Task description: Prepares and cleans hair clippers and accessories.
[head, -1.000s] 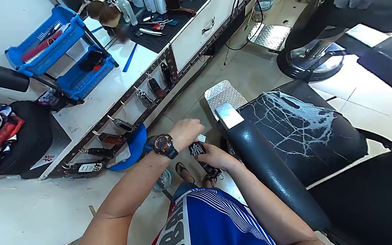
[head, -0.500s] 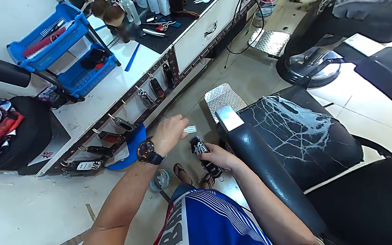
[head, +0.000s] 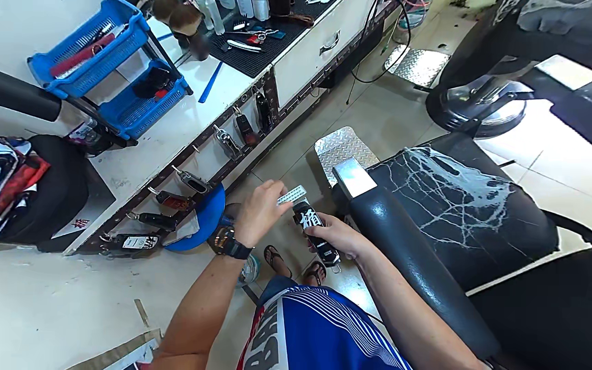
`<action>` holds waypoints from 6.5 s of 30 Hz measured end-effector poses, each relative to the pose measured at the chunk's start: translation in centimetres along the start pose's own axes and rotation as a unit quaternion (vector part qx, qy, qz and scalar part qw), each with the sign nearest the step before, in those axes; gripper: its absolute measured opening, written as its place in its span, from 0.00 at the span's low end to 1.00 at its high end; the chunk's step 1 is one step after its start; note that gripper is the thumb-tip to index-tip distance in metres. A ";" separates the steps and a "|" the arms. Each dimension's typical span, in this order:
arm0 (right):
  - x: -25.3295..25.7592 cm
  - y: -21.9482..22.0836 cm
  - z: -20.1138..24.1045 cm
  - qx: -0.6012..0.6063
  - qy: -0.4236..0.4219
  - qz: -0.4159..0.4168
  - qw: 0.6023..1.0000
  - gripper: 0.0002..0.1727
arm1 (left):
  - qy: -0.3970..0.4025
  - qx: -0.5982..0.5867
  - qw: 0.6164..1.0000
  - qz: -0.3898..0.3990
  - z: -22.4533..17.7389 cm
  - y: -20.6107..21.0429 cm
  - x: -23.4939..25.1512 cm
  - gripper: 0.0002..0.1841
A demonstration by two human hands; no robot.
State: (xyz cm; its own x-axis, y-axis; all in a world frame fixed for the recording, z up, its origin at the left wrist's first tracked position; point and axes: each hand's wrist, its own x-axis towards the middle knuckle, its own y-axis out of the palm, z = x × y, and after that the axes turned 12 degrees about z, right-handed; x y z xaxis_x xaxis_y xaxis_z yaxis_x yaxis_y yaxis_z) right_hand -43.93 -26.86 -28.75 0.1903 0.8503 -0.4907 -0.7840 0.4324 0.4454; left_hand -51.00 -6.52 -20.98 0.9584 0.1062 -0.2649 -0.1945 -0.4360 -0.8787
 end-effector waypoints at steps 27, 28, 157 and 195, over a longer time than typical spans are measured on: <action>-0.4 1.5 -0.9 0.145 -0.115 0.023 0.982 0.18 | -0.078 -0.326 0.929 -0.157 2.3 5.9 -4.2 0.15; -0.4 1.3 -1.0 0.145 -0.125 0.026 0.981 0.20 | -0.064 -0.349 0.921 -0.161 2.2 5.7 -4.4 0.15; -1.2 0.8 3.9 -0.477 0.048 -0.127 0.868 0.30 | 0.193 0.221 0.948 0.124 -3.9 -3.9 4.3 0.09; 0.3 -0.2 3.8 -0.363 0.062 -0.079 0.926 0.31 | 0.032 0.028 0.998 -0.044 -0.5 -2.6 -0.2 0.15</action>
State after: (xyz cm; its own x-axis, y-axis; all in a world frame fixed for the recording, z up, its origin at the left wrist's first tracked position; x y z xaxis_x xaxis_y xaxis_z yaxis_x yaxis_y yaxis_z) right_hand -41.41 -25.56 -26.14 0.3020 0.7338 -0.6085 -0.9516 0.1938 -0.2387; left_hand -50.58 -5.83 -18.43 0.9833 0.0831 -0.1620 -0.1196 -0.3766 -0.9186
